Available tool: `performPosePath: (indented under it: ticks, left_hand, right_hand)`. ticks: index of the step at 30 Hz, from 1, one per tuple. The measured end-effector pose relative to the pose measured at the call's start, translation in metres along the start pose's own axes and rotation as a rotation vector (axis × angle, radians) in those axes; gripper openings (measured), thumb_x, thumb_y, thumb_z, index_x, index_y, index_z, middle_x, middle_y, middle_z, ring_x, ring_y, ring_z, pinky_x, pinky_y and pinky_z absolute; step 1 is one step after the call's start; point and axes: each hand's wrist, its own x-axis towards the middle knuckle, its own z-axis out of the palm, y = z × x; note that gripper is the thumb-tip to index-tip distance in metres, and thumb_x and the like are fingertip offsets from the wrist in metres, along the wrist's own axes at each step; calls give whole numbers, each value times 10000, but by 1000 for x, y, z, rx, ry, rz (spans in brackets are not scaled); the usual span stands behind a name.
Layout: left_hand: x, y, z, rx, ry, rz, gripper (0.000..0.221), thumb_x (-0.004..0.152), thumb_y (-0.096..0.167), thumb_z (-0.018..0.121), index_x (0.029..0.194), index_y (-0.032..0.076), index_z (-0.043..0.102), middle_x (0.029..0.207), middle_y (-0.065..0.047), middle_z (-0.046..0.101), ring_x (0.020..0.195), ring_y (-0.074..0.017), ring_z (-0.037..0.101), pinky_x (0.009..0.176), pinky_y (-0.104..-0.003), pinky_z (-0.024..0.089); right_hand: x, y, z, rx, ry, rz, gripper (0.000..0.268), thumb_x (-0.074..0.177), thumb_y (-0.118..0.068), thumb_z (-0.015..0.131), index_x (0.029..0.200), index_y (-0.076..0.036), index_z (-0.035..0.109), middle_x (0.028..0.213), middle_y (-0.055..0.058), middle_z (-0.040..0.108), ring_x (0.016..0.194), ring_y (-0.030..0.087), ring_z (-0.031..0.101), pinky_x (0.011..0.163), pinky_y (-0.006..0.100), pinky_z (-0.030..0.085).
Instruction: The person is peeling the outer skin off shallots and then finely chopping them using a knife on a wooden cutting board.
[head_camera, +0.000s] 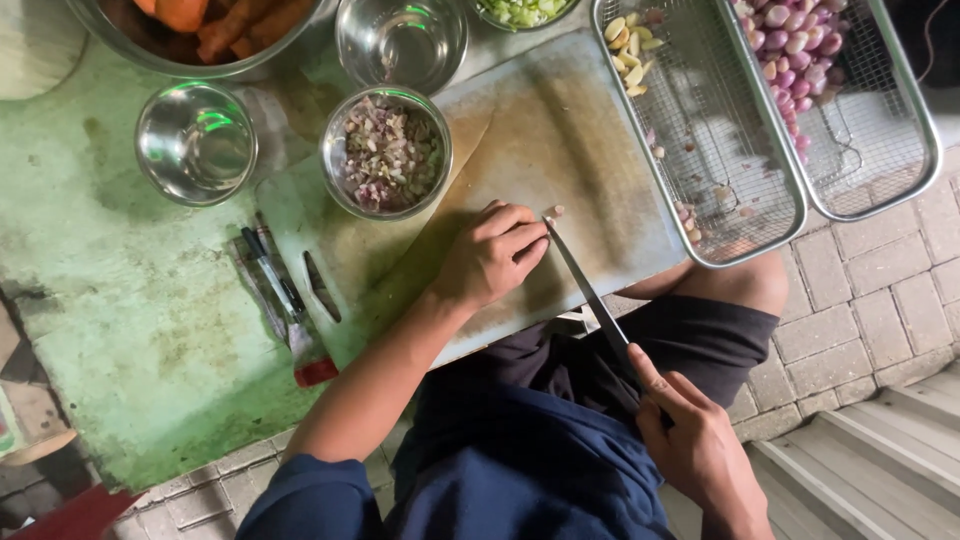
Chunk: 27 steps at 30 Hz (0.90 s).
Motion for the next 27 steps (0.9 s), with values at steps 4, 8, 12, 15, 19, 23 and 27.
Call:
performPosePath:
  ticks: [4, 8, 12, 15, 19, 23, 27]
  left_hand:
    - [2, 0, -1, -14, -17, -20, 29, 866, -50, 720, 879, -40, 697, 836, -102, 591, 688, -210, 518, 674, -316, 497]
    - [2, 0, 1, -2, -9, 10, 31, 861, -61, 698, 853, -32, 691, 857, -116, 614, 699, -208, 554, 697, -325, 496]
    - [3, 5, -2, 32, 2, 23, 62, 859, -73, 675, 850, -12, 677, 862, -110, 602, 702, -216, 552, 690, -332, 491]
    - [1, 4, 1, 78, 20, 47, 22, 888, -60, 673, 904, -47, 677, 845, -120, 628, 704, -216, 572, 683, -330, 502]
    - [-2, 7, -3, 41, 2, 5, 76, 902, -28, 684, 970, -59, 691, 881, -148, 689, 726, -223, 611, 669, -319, 544]
    - [-5, 1, -9, -101, -112, -98, 221, 861, -37, 640, 1080, -48, 668, 1014, -155, 686, 874, -256, 669, 800, -337, 574]
    - [-7, -6, -13, -196, -333, -282, 390, 824, -51, 664, 1206, 12, 619, 1160, -131, 648, 893, -259, 689, 792, -346, 572]
  right_hand:
    - [11, -4, 0, 24, -58, -2, 658, 849, -34, 568, 1480, -193, 472, 694, -15, 413, 553, 132, 425, 631, 236, 465]
    - [35, -16, 1, 125, -67, 13, 689, 833, 9, 568, 1488, -179, 459, 709, 4, 387, 587, 137, 382, 635, 229, 436]
    - [29, -16, 1, 178, -62, -14, 688, 851, 9, 577, 1500, -174, 436, 698, 7, 390, 578, 130, 391, 596, 245, 430]
    - [4, 5, 6, 175, -58, 124, 629, 862, -57, 569, 1467, -217, 508, 737, 2, 486, 585, 133, 434, 677, 201, 448]
    - [-17, 24, -1, 206, 41, 41, 623, 816, 2, 584, 1414, -172, 568, 762, 5, 571, 603, 96, 499, 678, 195, 453]
    - [-15, 30, -6, 260, 15, 163, 600, 830, -38, 579, 1411, -185, 567, 1066, 24, 637, 924, 74, 553, 840, 207, 455]
    - [-2, 13, -10, 586, -123, 341, 600, 888, -35, 493, 1474, -162, 510, 535, 30, 407, 495, 115, 339, 461, 240, 329]
